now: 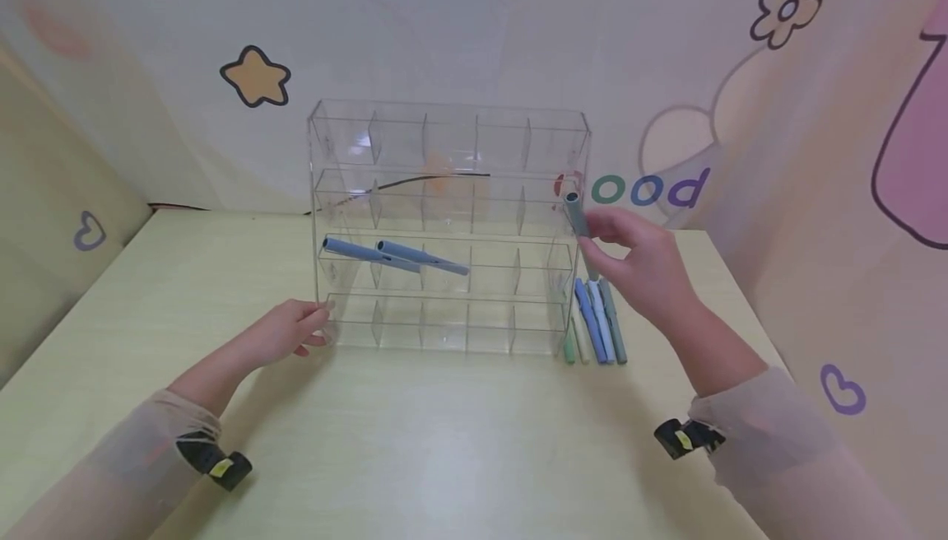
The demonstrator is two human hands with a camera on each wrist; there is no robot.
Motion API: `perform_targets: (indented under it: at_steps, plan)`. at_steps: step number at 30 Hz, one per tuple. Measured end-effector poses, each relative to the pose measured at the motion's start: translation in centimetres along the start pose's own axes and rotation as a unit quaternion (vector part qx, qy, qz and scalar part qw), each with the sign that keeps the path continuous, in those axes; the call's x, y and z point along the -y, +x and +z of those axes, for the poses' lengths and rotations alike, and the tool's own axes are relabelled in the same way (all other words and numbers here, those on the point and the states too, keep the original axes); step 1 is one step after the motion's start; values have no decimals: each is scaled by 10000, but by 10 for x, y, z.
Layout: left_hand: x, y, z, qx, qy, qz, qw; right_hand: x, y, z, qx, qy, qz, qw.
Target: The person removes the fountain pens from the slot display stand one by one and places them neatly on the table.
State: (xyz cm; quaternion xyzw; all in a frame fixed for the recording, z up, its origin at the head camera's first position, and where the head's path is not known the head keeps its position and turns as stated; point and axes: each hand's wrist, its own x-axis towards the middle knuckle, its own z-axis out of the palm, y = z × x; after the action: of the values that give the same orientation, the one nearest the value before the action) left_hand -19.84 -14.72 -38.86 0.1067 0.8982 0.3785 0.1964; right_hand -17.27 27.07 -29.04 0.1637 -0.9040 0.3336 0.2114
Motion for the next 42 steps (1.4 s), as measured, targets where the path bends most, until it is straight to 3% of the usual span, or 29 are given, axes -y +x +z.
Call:
perform_targets:
  at_steps: [9, 15, 22, 27, 34, 42]
  plan:
    - [2, 1, 1, 10, -45, -14, 10000, -18, -7, -7, 244, -47, 607, 9978]
    - [5, 4, 1, 33, -55, -60, 10000, -36, -12, -9, 362, 255, 1259, 9911]
    - [7, 5, 1, 20, -18, -12, 10000, -55, -19, -11, 484, 506, 1649, 9838]
    - [6, 3, 0, 25, -21, -35, 10000, -75, -19, -5, 999, 751, 2115, 9694]
    - [4, 1, -2, -11, 35, -90, 10000, -102, -20, 6, 1797, 1436, 2670, 9359]
    - [5, 3, 1, -13, 3, -53, 10000, -123, -29, 7, 2240, 1325, 2972, 9187]
